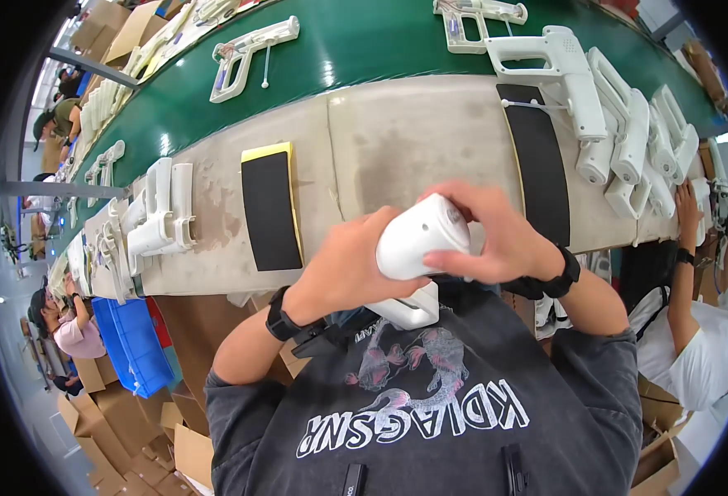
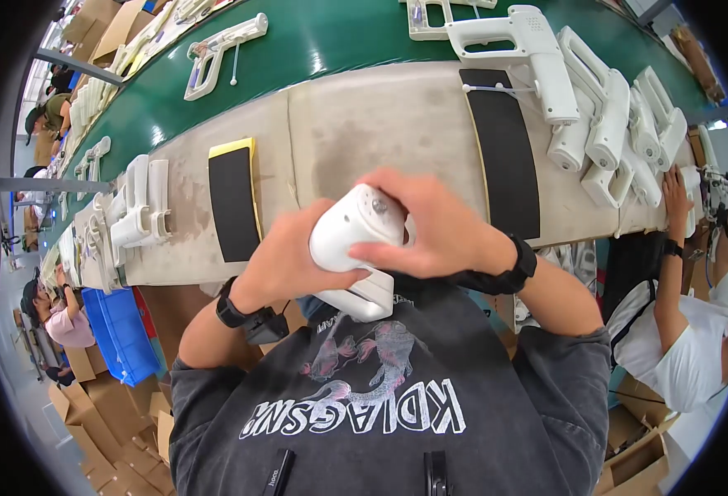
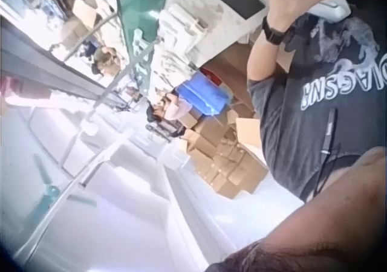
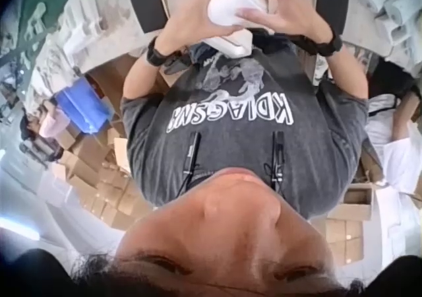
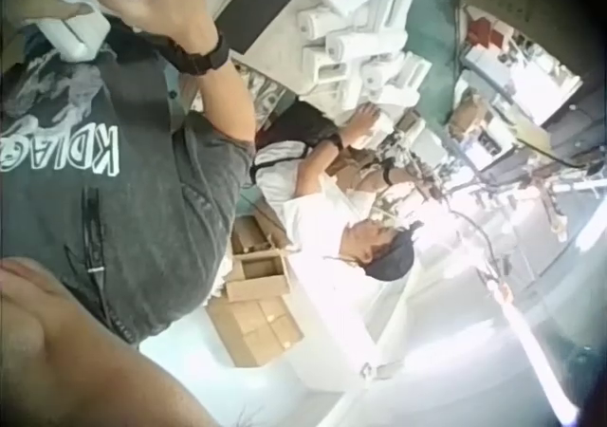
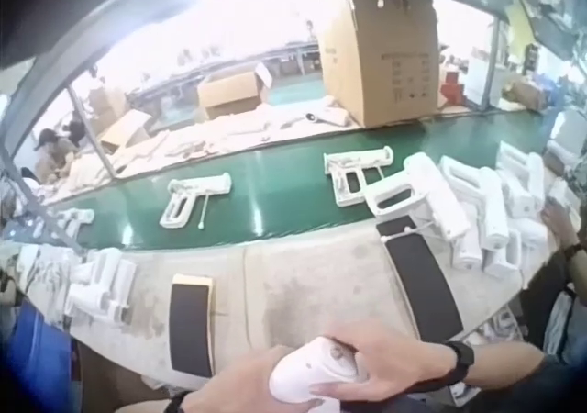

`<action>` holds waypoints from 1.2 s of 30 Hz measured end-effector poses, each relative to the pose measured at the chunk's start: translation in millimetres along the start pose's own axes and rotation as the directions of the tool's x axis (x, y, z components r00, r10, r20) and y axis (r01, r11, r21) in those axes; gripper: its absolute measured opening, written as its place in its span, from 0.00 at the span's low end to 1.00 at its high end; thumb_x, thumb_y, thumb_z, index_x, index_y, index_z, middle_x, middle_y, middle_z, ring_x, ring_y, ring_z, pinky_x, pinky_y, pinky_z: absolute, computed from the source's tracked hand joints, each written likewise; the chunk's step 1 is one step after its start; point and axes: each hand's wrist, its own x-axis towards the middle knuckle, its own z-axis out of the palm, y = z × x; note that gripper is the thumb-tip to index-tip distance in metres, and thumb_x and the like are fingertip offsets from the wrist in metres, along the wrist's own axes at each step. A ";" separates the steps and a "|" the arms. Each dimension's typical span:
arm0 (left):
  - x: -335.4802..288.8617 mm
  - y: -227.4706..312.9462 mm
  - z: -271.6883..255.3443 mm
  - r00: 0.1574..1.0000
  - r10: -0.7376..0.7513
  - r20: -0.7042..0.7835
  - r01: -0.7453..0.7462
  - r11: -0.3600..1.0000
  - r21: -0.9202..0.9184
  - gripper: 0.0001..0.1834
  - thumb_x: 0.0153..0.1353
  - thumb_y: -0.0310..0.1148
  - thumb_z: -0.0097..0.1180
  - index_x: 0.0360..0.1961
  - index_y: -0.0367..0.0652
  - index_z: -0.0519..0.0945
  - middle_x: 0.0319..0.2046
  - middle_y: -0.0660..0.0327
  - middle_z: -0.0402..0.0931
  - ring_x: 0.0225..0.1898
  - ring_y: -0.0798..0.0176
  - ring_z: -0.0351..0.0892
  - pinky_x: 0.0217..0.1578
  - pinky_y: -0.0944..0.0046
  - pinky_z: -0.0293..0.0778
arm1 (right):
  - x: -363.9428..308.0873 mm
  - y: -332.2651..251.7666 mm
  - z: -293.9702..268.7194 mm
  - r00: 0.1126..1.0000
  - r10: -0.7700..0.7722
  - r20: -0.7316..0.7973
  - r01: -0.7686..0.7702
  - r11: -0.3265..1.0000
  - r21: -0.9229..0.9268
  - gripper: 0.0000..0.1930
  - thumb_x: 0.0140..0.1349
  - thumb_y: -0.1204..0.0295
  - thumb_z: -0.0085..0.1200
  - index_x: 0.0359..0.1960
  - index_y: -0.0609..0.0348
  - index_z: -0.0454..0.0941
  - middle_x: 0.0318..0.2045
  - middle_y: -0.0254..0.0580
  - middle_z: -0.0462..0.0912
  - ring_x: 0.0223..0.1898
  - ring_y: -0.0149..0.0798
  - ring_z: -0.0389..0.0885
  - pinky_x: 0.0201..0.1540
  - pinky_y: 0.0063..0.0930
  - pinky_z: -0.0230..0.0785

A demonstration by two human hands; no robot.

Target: Assembling the white plastic housing of a handheld electronic device at a factory workstation.

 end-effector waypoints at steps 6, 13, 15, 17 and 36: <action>-17.0 3.1 8.5 0.980 0.160 -0.119 -0.144 0.981 0.130 0.29 0.41 0.41 0.78 0.43 0.42 0.80 0.32 0.52 0.84 0.34 0.45 0.86 0.35 0.51 0.80 | -7.5 -10.3 3.0 0.996 -0.074 0.054 0.078 0.995 -0.058 0.32 0.52 0.65 0.75 0.56 0.64 0.76 0.42 0.44 0.85 0.39 0.37 0.86 0.43 0.29 0.78; -13.0 11.9 2.0 0.986 0.162 -0.049 -0.155 0.980 0.124 0.34 0.40 0.42 0.81 0.47 0.38 0.81 0.36 0.50 0.85 0.36 0.48 0.88 0.38 0.54 0.82 | -15.7 -5.6 3.1 0.995 -0.104 -0.013 0.103 0.994 -0.042 0.32 0.52 0.65 0.75 0.56 0.64 0.76 0.43 0.44 0.85 0.40 0.35 0.85 0.43 0.29 0.79; -1.0 15.9 -1.3 0.996 0.068 0.052 -0.073 0.993 0.097 0.38 0.43 0.44 0.81 0.53 0.37 0.79 0.42 0.48 0.85 0.42 0.46 0.87 0.44 0.54 0.81 | -24.4 4.4 -0.8 0.993 -0.082 -0.080 0.079 0.996 -0.038 0.32 0.53 0.65 0.75 0.57 0.65 0.75 0.43 0.43 0.85 0.40 0.35 0.85 0.43 0.29 0.79; 14.4 11.5 -9.0 0.991 0.026 0.133 -0.028 1.000 0.013 0.41 0.48 0.44 0.79 0.60 0.38 0.75 0.50 0.45 0.82 0.52 0.44 0.83 0.52 0.54 0.78 | -30.3 18.2 -5.7 0.980 0.031 -0.198 -0.012 0.996 0.092 0.29 0.57 0.66 0.72 0.57 0.65 0.74 0.43 0.41 0.84 0.38 0.33 0.84 0.42 0.27 0.78; 93.7 53.3 36.2 0.959 0.120 0.256 -0.009 0.918 -0.397 0.28 0.59 0.45 0.72 0.52 0.32 0.83 0.41 0.59 0.85 0.42 0.69 0.81 0.46 0.67 0.76 | -150.2 -3.6 -69.9 0.652 0.445 -0.614 -0.052 0.835 0.548 0.23 0.67 0.56 0.58 0.56 0.60 0.74 0.38 0.35 0.83 0.30 0.24 0.80 0.22 0.18 0.69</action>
